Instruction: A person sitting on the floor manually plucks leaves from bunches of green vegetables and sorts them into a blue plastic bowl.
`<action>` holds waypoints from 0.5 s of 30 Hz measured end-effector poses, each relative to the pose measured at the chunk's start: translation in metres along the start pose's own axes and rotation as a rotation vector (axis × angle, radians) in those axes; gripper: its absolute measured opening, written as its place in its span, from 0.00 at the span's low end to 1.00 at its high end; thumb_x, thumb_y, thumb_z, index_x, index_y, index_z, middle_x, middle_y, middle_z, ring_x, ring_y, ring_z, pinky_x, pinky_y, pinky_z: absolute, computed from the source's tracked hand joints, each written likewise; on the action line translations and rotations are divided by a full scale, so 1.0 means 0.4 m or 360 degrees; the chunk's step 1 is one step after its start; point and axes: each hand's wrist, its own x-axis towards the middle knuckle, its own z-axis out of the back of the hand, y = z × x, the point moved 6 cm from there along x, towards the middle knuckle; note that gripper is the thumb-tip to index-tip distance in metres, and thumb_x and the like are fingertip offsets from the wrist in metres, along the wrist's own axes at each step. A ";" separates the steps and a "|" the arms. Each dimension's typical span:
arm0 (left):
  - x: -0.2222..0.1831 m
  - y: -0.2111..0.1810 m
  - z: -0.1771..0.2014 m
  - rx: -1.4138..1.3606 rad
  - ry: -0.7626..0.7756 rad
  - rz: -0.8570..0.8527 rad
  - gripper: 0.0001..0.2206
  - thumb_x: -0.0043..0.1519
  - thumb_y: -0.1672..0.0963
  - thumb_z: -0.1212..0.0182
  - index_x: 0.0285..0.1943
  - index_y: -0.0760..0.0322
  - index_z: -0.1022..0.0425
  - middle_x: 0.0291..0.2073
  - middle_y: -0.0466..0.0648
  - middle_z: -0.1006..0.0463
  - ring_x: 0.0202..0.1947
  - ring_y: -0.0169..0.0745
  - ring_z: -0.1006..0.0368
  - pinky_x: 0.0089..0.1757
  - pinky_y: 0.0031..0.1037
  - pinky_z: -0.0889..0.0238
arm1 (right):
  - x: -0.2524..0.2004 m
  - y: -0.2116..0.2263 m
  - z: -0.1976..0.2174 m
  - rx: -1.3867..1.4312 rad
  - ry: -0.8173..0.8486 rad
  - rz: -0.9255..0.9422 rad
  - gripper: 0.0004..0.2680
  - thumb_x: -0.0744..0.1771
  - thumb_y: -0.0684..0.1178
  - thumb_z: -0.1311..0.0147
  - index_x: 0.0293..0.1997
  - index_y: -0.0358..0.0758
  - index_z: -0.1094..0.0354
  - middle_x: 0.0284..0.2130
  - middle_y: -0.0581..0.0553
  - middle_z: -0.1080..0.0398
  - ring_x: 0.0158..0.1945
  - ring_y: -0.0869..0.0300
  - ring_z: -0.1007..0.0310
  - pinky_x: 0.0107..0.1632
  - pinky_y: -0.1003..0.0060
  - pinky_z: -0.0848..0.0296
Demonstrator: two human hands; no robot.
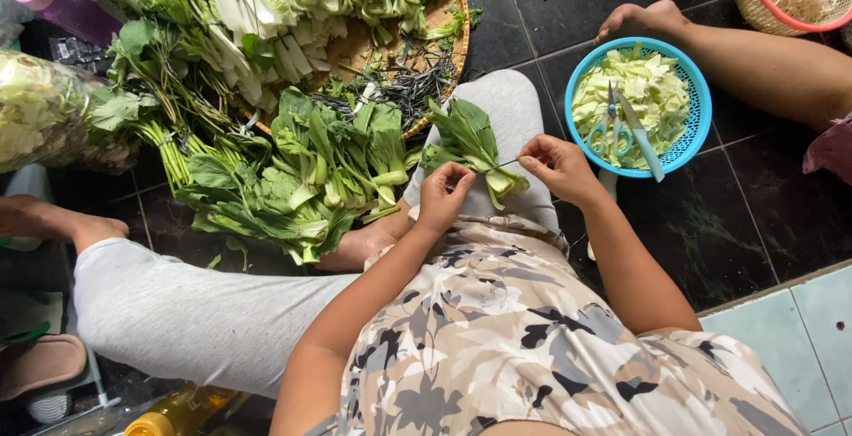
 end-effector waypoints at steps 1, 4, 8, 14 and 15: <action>-0.001 -0.014 -0.006 0.0001 0.0003 -0.0001 0.02 0.63 0.56 0.33 0.39 0.57 0.19 0.27 0.40 0.22 0.30 0.24 0.28 0.33 0.16 0.32 | -0.001 0.026 -0.013 0.0001 -0.0003 0.0000 0.02 0.67 0.39 0.40 0.41 0.36 0.25 0.31 0.41 0.24 0.35 0.62 0.27 0.41 0.66 0.27; -0.001 -0.040 -0.034 -0.0227 0.0094 0.0078 0.03 0.64 0.56 0.33 0.42 0.58 0.21 0.30 0.40 0.18 0.32 0.22 0.27 0.33 0.13 0.31 | -0.005 0.080 -0.062 0.0441 0.0162 -0.0016 0.00 0.68 0.40 0.44 0.39 0.37 0.28 0.39 0.43 0.22 0.40 0.66 0.28 0.44 0.69 0.27; 0.009 -0.015 -0.052 -0.0560 0.0138 0.0305 0.04 0.65 0.56 0.34 0.43 0.59 0.23 0.34 0.42 0.17 0.34 0.25 0.21 0.32 0.11 0.29 | 0.007 0.115 -0.094 0.0210 0.0265 0.0172 0.01 0.66 0.38 0.39 0.38 0.36 0.25 0.31 0.45 0.22 0.34 0.63 0.27 0.40 0.66 0.27; 0.016 0.033 -0.050 -0.0601 0.0067 0.0306 0.04 0.65 0.56 0.33 0.43 0.58 0.23 0.32 0.39 0.18 0.32 0.21 0.23 0.28 0.07 0.32 | 0.016 0.214 -0.118 -0.0206 0.0432 0.0420 0.04 0.65 0.36 0.39 0.33 0.41 0.26 0.29 0.49 0.24 0.35 0.57 0.25 0.43 0.61 0.28; 0.011 0.031 -0.048 -0.0583 0.0057 0.0295 0.04 0.65 0.55 0.33 0.42 0.58 0.23 0.32 0.38 0.18 0.32 0.20 0.24 0.27 0.07 0.33 | 0.014 0.220 -0.123 -0.0246 0.0477 0.0431 0.04 0.65 0.36 0.40 0.33 0.41 0.27 0.30 0.48 0.24 0.36 0.56 0.24 0.44 0.59 0.28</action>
